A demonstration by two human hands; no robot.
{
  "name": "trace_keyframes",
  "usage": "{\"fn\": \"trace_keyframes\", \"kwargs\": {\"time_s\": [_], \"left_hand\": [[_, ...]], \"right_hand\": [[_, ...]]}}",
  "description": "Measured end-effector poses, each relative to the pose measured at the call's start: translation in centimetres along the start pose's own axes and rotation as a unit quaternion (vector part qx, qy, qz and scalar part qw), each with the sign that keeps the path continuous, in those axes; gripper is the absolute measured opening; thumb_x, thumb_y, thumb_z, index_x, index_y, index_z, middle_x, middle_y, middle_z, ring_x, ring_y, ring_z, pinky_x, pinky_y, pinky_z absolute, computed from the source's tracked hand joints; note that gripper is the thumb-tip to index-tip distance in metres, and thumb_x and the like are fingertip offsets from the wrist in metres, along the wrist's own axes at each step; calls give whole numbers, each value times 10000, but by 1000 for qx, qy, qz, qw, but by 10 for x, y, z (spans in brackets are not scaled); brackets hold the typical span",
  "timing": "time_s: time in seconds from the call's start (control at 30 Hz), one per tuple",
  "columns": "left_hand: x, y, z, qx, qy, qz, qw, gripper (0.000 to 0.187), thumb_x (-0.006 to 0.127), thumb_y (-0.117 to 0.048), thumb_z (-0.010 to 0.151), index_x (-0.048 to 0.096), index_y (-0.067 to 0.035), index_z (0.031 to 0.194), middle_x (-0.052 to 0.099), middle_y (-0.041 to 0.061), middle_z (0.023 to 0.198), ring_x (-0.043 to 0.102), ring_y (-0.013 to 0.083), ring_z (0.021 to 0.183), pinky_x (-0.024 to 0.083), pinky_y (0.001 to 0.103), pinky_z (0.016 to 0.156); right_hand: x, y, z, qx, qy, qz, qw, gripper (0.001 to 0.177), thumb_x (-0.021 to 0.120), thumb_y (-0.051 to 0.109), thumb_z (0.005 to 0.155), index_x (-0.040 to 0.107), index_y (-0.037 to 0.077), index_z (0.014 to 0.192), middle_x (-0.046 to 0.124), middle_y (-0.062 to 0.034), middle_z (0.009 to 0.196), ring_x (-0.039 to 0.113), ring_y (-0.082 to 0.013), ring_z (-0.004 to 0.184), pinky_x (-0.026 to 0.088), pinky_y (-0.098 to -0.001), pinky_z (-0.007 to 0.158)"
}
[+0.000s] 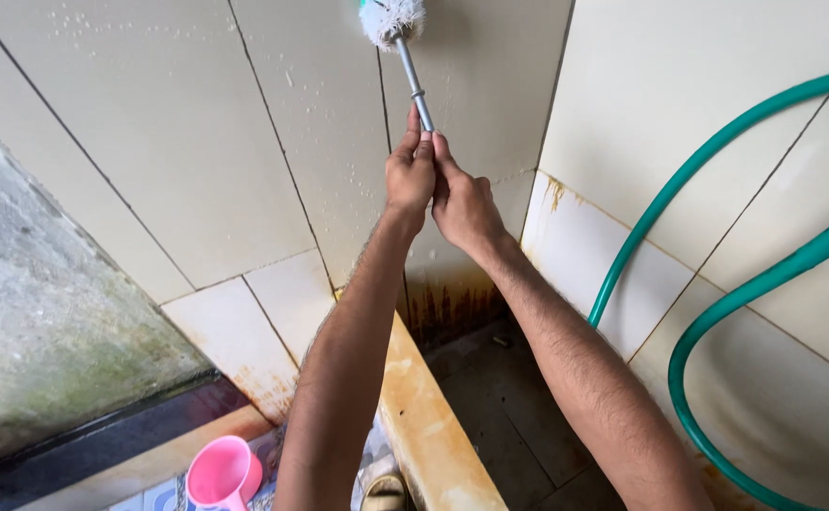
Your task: Scrubbing wall tiles and grout with a cleaning brush and rinsing with water
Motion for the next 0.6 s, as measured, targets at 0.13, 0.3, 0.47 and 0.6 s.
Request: {"fn": "trace_keyframes", "kwargs": {"time_s": [0.13,0.3,0.47,0.6], "left_hand": [[-11,36,-33,-17,-33,26,999,527,502,-203,1066,408,-257,1582,637,91,1419,604,159,1258,488,330,1086],[-13,140,-62,-32,-56,57,996,478,518,-184,1087,455,-107,1554,690,122,1343,644,170,1199,514,319,1041],[-15,202,-125,-165,-40,90,981,495,507,-185,1064,469,-99,1551,725,132,1212,671,146,1050,539,295,934],[-19,237,-152,-258,-33,37,965,483,492,-168,1055,441,-103,1531,658,-62,1253,697,118,969,592,296,849]], "right_hand": [[29,-17,-37,45,48,34,997,720,518,61,1035,156,187,1644,742,-101,818,771,-247,681,659,-375,608],[47,-53,-100,-3,-1,31,1000,716,590,44,980,293,170,1619,742,-242,865,754,-385,795,620,-474,637],[66,-84,-159,83,76,-9,994,663,577,88,985,348,200,1597,729,-265,872,728,-436,773,619,-520,660],[83,-103,-192,170,172,-62,968,659,569,108,977,359,242,1588,714,-250,812,720,-448,741,620,-553,690]]}}
Point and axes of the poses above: each hand's wrist, its own z-axis towards the middle knuckle, its own x-axis out of the palm, y = z × x, the point moved 6 cm from there along z, towards the middle knuckle
